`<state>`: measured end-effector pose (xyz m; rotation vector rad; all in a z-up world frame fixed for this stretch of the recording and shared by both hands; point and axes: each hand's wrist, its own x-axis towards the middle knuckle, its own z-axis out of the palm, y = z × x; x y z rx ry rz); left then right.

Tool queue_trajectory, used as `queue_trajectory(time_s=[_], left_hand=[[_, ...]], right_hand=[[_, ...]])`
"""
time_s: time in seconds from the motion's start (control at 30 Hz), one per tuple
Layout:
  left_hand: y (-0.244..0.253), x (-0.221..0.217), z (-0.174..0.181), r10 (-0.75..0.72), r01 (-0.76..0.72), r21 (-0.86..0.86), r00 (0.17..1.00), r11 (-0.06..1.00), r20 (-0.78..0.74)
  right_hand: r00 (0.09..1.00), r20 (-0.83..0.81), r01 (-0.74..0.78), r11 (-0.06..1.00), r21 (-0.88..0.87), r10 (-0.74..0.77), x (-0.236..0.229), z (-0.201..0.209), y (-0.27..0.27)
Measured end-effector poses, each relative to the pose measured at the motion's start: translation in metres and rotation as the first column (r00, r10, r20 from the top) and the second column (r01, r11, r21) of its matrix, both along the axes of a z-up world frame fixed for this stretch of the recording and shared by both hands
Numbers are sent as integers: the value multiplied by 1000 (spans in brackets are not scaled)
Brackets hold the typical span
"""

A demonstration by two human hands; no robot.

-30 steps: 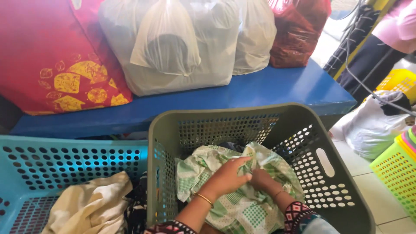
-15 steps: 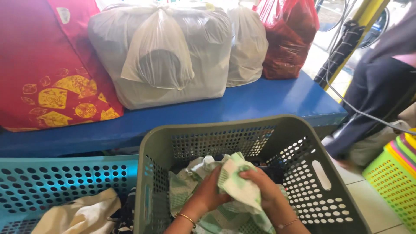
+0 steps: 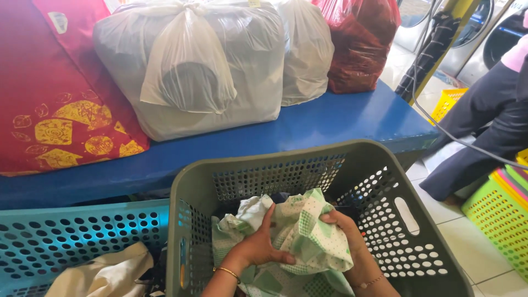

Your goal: Sorting through a laundry basket and inspecting individual garments for stains or damage

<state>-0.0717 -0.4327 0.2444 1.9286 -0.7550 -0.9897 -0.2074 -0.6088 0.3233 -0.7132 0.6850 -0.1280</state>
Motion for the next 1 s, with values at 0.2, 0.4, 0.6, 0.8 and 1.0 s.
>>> queue_trajectory(time_s=[0.2,0.4,0.6,0.8,1.0], left_hand=[[-2,-7,-7,-3,7,-126,999,992,38],[3,-1,21,304,-551,-305,752,777,-586],[10,10,10,179,-731,-403,575,550,-798],[18,27,10,172,-876,-360,428,322,-887],[21,35,8,284,-896,-302,397,325,-873]], right_hand=[[966,242,-86,996,-16,88,14,-86,-47],[967,218,133,991,4,-131,31,-34,-23],[888,-108,-380,580,-721,448,35,-79,-6],[727,-626,-614,-142,-777,282,33,-97,-21],[934,-22,-349,903,-251,355,29,-100,-43]])
